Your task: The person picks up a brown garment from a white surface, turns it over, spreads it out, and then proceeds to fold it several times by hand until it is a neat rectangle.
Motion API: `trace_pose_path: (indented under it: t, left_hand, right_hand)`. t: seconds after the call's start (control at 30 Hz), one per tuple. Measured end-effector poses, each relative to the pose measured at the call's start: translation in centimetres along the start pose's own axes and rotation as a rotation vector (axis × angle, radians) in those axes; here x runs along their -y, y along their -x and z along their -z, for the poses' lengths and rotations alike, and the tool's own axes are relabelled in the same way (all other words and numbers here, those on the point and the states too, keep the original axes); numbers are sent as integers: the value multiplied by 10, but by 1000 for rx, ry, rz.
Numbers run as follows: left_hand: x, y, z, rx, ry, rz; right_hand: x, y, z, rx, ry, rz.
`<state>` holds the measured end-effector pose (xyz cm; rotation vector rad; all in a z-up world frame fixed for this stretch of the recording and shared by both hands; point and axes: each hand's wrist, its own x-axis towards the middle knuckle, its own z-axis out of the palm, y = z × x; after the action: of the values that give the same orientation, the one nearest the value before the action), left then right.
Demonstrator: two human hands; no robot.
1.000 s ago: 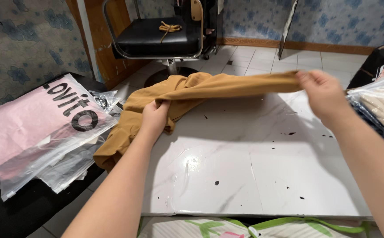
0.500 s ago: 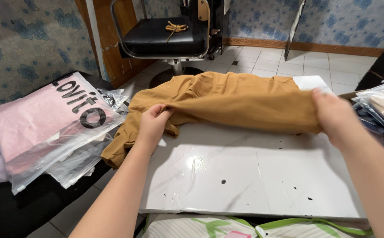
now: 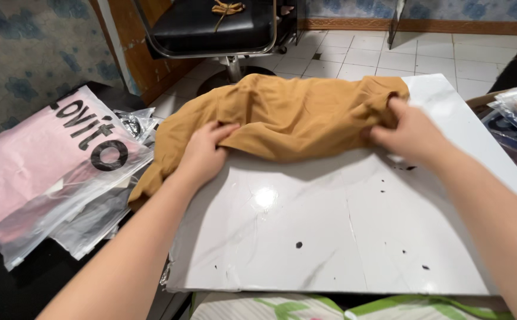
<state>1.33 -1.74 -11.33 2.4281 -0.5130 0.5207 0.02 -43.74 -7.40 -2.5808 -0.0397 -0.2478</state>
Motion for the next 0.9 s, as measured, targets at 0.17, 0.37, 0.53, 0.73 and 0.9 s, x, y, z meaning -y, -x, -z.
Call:
trace_pose_path:
  t: [0.17, 0.37, 0.53, 0.73, 0.9]
  left_hand:
    - [31, -60, -23, -166, 396, 255]
    - [34, -103, -19, -363, 149, 280]
    - [13, -108, -24, -422, 163, 515]
    - [16, -74, -26, -150, -123, 153]
    - [26, -53, -2, -111, -85, 71]
  right_hand:
    - [-3, -37, 39, -238, -219, 207]
    - [9, -48, 66, -384, -410, 214]
    - [-17, -52, 54, -190, -426, 244]
    - [0, -17, 43, 242, -87, -70]
    - [11, -7, 52, 363, 117, -140]
